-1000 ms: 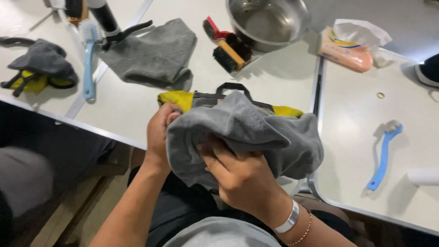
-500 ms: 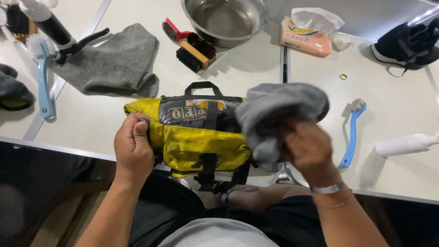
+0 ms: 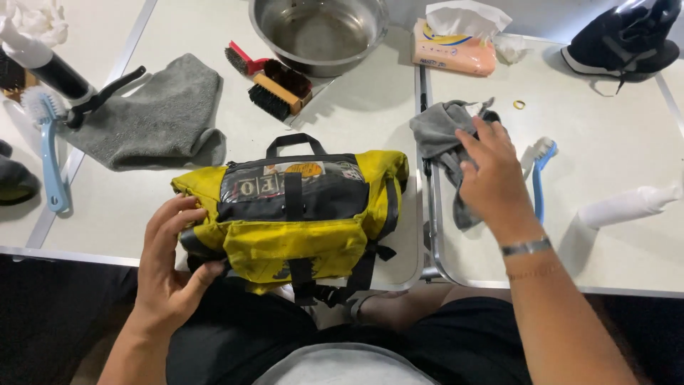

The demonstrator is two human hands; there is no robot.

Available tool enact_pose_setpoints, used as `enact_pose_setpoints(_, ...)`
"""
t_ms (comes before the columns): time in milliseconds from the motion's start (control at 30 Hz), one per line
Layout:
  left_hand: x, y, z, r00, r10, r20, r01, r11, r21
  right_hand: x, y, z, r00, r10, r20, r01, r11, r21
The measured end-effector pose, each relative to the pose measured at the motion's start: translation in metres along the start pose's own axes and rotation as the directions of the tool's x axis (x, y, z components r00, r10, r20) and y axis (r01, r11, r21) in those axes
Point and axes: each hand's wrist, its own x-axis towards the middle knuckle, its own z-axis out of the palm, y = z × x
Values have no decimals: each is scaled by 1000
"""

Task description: Cleaning a yellow and black bag using a spray cleaner, a toothbrush for scrubbing, and a microfiber cloth for wiping.

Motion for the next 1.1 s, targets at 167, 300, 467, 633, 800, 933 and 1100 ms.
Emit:
enact_pose_setpoints(167,2,-20,1,996,86,-4,-85,993,86,-44,-81,-10,937,-329,116,267,890,368)
enact_pose_setpoints(300,11,-31,12,972,181,-152,-171,982,81,-48,-77,34,906,-415,80,339,826,450)
enact_pose_setpoints(467,49,-26,12,976,-2,-217,4,1000,6,-30,-87,27,967,-236,-96,231,653,721)
enact_pose_setpoints(633,102,62,12,860,-482,-170,392,835,-386,-11,-115,-17,991,-34,133,-90,565,820)
enact_pose_setpoints(800,118,42,18,466,-870,160,767,307,-564,-10,-116,-22,820,306,483,-572,470,673)
enact_pose_setpoints(933,110,-9,26,399,-893,207,772,206,-601,-11,-111,-5,779,350,520,-618,288,732)
enact_pose_setpoints(1100,123,82,15,386,-889,246,832,219,-510,-23,-75,47,885,332,327,-460,514,724)
